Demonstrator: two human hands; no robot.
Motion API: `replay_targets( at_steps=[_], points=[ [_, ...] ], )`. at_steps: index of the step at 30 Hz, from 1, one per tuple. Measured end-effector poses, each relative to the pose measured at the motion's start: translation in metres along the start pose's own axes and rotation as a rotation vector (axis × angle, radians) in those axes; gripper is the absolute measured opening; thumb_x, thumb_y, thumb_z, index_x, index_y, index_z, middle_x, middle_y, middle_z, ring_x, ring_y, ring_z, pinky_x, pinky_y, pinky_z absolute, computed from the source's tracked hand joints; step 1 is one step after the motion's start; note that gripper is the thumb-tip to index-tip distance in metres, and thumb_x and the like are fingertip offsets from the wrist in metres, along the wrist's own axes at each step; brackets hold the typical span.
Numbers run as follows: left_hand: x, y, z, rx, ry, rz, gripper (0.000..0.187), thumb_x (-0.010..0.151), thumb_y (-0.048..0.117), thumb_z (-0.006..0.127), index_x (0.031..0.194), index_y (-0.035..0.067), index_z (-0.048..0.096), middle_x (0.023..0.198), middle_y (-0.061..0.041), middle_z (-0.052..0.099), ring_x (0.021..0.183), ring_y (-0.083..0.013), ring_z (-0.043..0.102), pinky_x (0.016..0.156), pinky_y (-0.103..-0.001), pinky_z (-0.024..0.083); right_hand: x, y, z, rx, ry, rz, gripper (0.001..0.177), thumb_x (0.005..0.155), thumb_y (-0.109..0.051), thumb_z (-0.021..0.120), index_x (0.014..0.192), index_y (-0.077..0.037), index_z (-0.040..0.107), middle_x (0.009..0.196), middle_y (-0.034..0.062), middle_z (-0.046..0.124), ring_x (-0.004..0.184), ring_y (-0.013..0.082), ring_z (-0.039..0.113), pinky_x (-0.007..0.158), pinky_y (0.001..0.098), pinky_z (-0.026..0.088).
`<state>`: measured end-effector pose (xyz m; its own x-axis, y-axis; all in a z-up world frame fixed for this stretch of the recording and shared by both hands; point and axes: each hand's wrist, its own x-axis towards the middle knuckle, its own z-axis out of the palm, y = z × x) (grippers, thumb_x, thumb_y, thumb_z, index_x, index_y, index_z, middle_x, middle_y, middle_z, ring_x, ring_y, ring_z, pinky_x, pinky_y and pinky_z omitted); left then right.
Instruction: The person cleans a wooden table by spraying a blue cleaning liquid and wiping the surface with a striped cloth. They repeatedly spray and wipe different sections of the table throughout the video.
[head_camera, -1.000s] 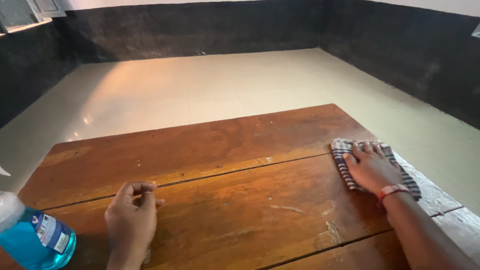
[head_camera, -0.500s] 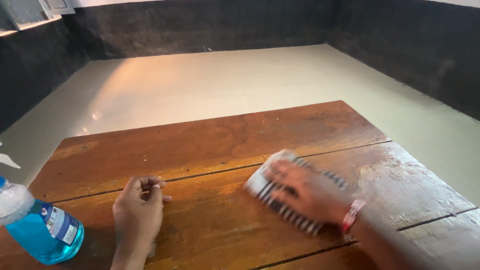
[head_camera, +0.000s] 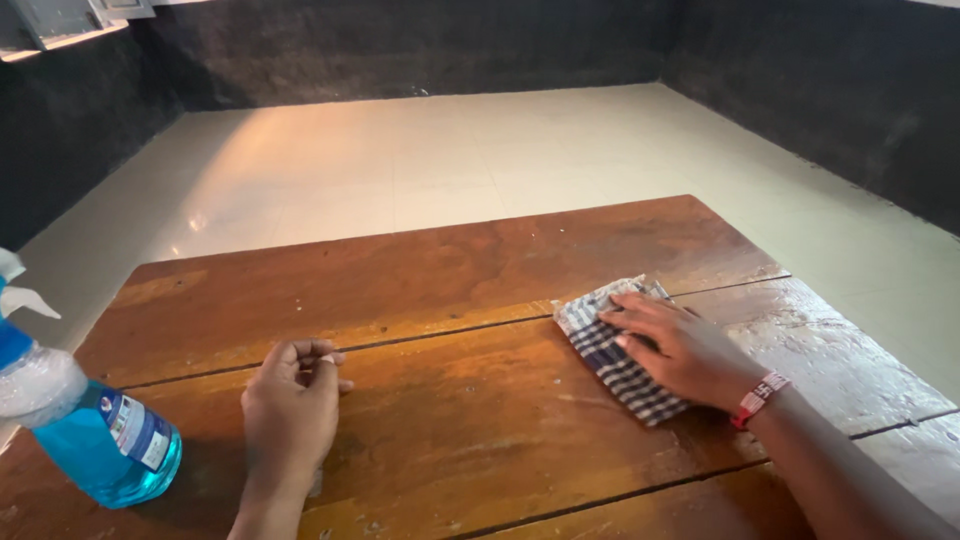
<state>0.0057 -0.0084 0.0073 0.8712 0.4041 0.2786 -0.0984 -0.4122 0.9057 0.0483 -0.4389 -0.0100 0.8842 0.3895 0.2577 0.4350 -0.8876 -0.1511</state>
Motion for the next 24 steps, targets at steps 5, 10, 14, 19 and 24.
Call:
replay_targets(
  at_steps=[5,10,14,19,24],
  points=[
    [0.002,-0.005,0.004,-0.053,0.009,0.033,0.009,0.094,0.004,0.062,0.098,0.000,0.069,0.083,-0.008,0.075,0.069,-0.0166,0.076,0.063,-0.029,0.057,0.000,-0.067,0.010,-0.307,-0.056,0.300,0.074,0.100,-0.066,0.042,0.146,-0.010,0.049,0.157,0.0212,0.039,0.143,0.0413,0.030,0.116,0.0551,0.024],
    [0.003,-0.006,0.003,-0.052,0.006,0.028,0.010,0.093,0.003,0.060,0.097,0.001,0.069,0.084,-0.006,0.075,0.070,-0.0151,0.076,0.065,-0.029,0.058,0.001,-0.073,-0.036,-0.137,-0.192,0.397,0.070,0.098,-0.071,0.035,0.140,-0.023,0.062,0.153,-0.0006,0.060,0.142,0.0200,0.052,0.122,0.0421,0.041],
    [0.003,-0.005,0.003,-0.036,-0.004,0.011,0.010,0.095,0.005,0.061,0.097,0.001,0.070,0.085,-0.006,0.076,0.069,-0.0153,0.076,0.064,-0.029,0.059,0.001,-0.079,-0.021,0.067,-0.218,-0.123,0.070,0.100,-0.061,0.033,0.154,-0.017,0.044,0.166,0.0085,0.034,0.155,0.0253,0.021,0.122,0.0515,0.012],
    [0.002,-0.004,0.003,-0.052,-0.005,0.010,0.010,0.094,0.005,0.062,0.097,0.001,0.070,0.086,-0.006,0.076,0.071,-0.0150,0.076,0.065,-0.029,0.058,0.010,-0.057,-0.003,-0.030,-0.203,-0.096,0.072,0.101,-0.060,0.029,0.159,-0.017,0.033,0.169,0.0057,0.023,0.155,0.0227,0.015,0.123,0.0474,0.011],
    [0.001,0.000,0.000,-0.013,-0.029,-0.008,0.009,0.094,0.006,0.062,0.099,0.002,0.069,0.086,-0.005,0.075,0.073,-0.0143,0.075,0.067,-0.029,0.058,0.020,0.001,-0.011,-0.183,-0.176,0.382,0.068,0.102,-0.061,0.025,0.157,-0.022,0.032,0.169,-0.0002,0.021,0.158,0.0196,0.014,0.128,0.0449,0.012]
  ],
)
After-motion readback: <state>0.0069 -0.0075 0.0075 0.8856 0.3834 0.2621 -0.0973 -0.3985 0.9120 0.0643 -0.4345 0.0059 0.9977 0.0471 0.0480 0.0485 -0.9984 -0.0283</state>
